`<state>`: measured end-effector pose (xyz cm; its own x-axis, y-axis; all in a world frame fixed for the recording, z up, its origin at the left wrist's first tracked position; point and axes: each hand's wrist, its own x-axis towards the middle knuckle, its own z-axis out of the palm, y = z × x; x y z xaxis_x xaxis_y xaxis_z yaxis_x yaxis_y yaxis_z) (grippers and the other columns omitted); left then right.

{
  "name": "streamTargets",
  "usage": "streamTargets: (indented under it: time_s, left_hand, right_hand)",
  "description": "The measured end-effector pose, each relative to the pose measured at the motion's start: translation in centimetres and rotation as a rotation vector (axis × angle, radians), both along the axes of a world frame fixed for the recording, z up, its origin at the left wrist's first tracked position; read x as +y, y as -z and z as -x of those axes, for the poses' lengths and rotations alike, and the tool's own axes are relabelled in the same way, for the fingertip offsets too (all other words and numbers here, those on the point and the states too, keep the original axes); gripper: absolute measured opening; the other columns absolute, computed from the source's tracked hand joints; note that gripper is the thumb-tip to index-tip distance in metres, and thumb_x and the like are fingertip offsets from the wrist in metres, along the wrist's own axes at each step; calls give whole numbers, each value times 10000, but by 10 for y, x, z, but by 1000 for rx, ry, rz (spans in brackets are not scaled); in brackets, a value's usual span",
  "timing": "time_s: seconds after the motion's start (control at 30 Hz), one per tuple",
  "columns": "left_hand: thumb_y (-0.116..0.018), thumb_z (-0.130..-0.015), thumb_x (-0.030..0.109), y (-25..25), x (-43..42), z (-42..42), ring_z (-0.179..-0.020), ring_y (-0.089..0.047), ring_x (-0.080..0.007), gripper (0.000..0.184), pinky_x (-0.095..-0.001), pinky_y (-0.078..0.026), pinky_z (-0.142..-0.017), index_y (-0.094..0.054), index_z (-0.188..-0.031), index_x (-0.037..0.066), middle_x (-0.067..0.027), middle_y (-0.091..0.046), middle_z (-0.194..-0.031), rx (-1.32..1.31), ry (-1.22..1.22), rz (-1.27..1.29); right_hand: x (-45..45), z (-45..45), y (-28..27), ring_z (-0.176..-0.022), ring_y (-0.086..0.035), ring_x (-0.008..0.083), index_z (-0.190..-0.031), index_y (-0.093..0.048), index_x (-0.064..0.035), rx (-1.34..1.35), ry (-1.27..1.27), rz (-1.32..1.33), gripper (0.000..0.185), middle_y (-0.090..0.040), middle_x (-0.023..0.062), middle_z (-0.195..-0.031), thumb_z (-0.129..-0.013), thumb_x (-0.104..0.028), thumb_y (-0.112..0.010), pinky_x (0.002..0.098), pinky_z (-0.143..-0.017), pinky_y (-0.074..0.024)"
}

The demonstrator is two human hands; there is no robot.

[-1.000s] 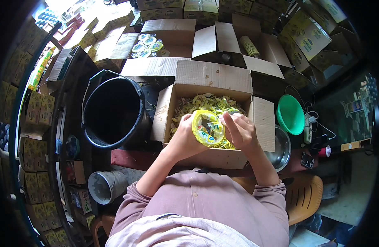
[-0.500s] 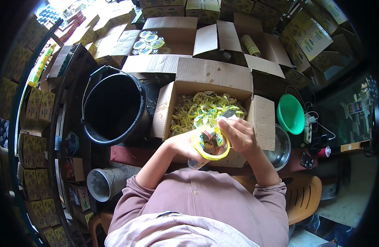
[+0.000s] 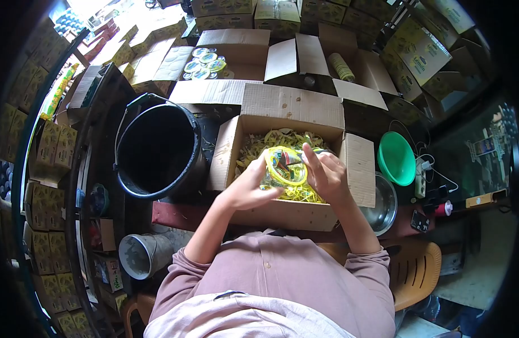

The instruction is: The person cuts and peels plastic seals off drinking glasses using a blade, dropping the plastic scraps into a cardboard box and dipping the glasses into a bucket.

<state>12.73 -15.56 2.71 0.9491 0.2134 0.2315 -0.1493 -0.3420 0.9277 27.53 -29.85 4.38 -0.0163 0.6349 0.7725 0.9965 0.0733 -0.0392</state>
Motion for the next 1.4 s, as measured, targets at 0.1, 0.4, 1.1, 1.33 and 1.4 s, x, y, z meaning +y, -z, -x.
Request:
streamTargets:
  time_s: [0.1, 0.4, 1.1, 1.33, 1.4]
  left_hand:
    - [-731, -609, 178, -11, -16, -5, -1003, -510, -283, 539, -368, -357, -914, -513, -1066, -7, -163, -531, -1038, -19, -162, -216]
    - [-712, -609, 142, -14, -10, -4, -892, -518, -184, 469, -317, -401, -826, -521, -1024, 35, -80, -534, -952, -10, 121, 50]
    - [-626, -645, 246, 5, -4, -5, -631, -530, -180, 527, -442, -454, -716, -440, -1043, -45, -120, -515, -743, 155, 994, 1226]
    - [-666, -635, 311, 8, -17, -17, -534, -534, -144, 568, -462, -441, -717, -434, -997, -61, -81, -504, -682, 155, 1348, 1552]
    - [-660, -650, 321, 12, -20, -20, -513, -530, -137, 564, -458, -444, -713, -422, -999, -54, -68, -500, -664, 135, 1411, 1609]
  right_hand:
    - [2, 3, 1, -597, -553, 169, -1226, -474, -12, -19, -15, 27, 545, -553, 52, -644, -691, 23, -570, 297, -585, -480]
    - [-5, 3, -8, -631, -572, 155, -1211, -479, 15, -57, -100, 25, 530, -591, 55, -707, -696, -20, -595, 284, -585, -477]
    - [-2, 15, -12, -690, -619, 187, -1155, -481, 52, 14, -321, -86, 471, -624, 107, -780, -708, -18, -611, 311, -616, -507]
    - [2, 19, -22, -684, -608, 189, -1122, -519, 23, -39, -305, -87, 453, -617, 77, -785, -690, -51, -630, 315, -630, -507]
    - [2, 17, -19, -687, -607, 192, -1108, -528, 21, -30, -311, -81, 440, -619, 76, -793, -688, -61, -633, 319, -632, -508]
